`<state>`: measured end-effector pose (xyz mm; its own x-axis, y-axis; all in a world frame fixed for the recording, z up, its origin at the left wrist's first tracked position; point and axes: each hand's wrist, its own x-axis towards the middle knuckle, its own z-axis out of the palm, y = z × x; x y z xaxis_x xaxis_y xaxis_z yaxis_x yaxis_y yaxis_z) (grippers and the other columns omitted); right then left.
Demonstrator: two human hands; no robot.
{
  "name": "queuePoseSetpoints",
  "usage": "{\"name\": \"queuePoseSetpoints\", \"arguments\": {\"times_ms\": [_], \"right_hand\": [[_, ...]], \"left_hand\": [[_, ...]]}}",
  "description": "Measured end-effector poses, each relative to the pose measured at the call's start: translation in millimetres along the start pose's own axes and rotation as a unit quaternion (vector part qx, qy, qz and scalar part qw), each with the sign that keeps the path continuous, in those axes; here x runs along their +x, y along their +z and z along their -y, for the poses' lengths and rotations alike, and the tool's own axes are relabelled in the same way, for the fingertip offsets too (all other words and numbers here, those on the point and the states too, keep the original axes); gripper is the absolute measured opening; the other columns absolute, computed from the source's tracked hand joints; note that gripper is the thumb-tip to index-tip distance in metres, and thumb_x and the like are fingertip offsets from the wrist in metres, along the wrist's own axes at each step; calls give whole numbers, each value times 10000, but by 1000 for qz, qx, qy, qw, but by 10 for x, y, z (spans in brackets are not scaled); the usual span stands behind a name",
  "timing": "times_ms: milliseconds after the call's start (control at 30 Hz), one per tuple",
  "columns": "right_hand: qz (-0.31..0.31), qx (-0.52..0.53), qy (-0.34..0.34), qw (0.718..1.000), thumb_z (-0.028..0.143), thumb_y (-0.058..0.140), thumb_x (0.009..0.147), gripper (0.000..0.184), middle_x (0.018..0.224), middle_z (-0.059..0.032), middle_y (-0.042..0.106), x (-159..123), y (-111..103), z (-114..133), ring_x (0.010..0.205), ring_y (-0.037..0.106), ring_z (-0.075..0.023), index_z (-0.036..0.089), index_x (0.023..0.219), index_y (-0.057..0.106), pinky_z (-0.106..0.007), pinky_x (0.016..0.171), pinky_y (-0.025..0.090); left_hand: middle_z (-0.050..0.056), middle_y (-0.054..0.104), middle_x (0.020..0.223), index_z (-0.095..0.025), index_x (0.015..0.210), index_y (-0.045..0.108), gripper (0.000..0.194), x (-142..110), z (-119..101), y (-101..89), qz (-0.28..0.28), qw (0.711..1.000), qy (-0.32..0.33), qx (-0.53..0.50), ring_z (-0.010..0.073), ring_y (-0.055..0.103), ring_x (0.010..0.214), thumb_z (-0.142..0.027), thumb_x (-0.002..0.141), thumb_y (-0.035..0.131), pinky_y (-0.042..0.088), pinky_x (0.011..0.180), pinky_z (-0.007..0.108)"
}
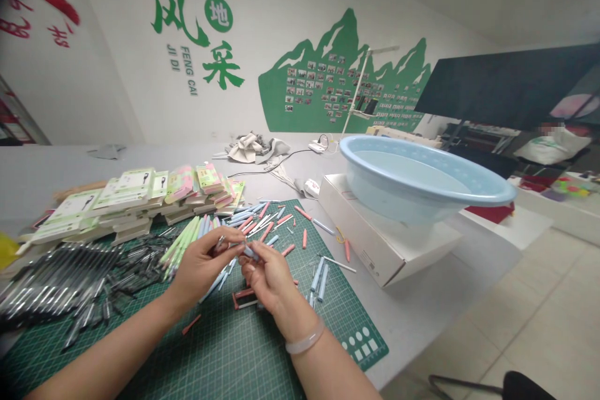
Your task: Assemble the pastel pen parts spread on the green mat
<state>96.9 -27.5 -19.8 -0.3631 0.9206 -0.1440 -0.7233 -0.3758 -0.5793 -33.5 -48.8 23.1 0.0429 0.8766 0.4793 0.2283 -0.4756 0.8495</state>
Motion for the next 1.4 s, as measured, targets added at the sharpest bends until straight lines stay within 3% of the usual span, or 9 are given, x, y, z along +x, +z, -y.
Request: {"name": "queuePoseSetpoints", "arguments": {"times_ms": [167, 367, 733, 833, 933, 1100, 1233, 1400], "right_hand": [[82, -31, 29, 996, 234, 670, 756, 151, 715, 3, 556, -94, 34, 58, 521, 447, -42, 135, 859, 620, -146, 485, 384], [67, 47, 52, 995, 212, 692, 745, 142, 744, -5, 569, -111, 85, -46, 579, 491, -54, 137, 846, 626, -164, 582, 440], [77, 70, 46, 994, 210, 675, 764, 129, 759, -5, 586, -121, 97, -50, 610, 522, -47, 136, 863, 638, -151, 611, 459], [75, 34, 34, 996, 199, 716, 722, 224, 806, -21, 626, -148, 125, -42, 682, 570, -62, 143, 928, 650, -169, 682, 472], [93, -37, 5, 995, 187, 747, 674, 315, 862, -44, 655, -170, 153, -40, 755, 605, -93, 142, 972, 658, -212, 749, 473], [73, -192, -93, 974, 241, 721, 686, 294, 913, -58, 684, -133, 107, -30, 807, 640, -151, 164, 965, 672, -295, 807, 468], [48, -292, -163, 941, 252, 702, 691, 228, 899, -47, 700, -88, 56, -17, 842, 653, -205, 191, 911, 687, -347, 822, 463], [29, -356, -196, 913, 225, 670, 708, 172, 837, -36, 703, -79, 61, -11, 849, 641, -211, 201, 876, 699, -350, 820, 459]], "left_hand": [[23, 636, 845, -193, 798, 625, 89, 102, -24, -139, -35, 999, -30, -15, 179, 579, 876, -271, 755, 630, 441, 776, 271], [35, 647, 879, -193, 796, 632, 101, 113, -48, -142, -50, 998, -34, -35, 189, 584, 878, -287, 763, 620, 445, 777, 285], [51, 653, 913, -215, 867, 697, 151, 138, -72, -214, -8, 997, 57, 54, 198, 568, 909, -266, 812, 565, 416, 815, 298], [43, 647, 916, -225, 911, 695, 167, 140, -84, -217, -6, 997, 52, 61, 178, 561, 835, -278, 780, 607, 422, 730, 267], [31, 635, 829, -210, 928, 695, 216, 143, -83, -218, 31, 998, -12, 54, 142, 516, 673, -331, 766, 617, 387, 595, 236], [43, 612, 821, -171, 938, 660, 412, 262, -106, -307, 49, 987, -130, -81, 135, 494, 630, -486, 857, 407, 394, 569, 241], [24, 570, 762, -164, 737, 614, 406, 443, -180, -442, 25, 994, -97, -42, 134, 467, 677, -489, 862, 404, 384, 630, 235], [-25, 432, 633, -173, 696, 528, 373, 546, -281, -451, 35, 997, -71, -17, 106, 366, 572, -477, 871, 402, 309, 543, 214]]}}
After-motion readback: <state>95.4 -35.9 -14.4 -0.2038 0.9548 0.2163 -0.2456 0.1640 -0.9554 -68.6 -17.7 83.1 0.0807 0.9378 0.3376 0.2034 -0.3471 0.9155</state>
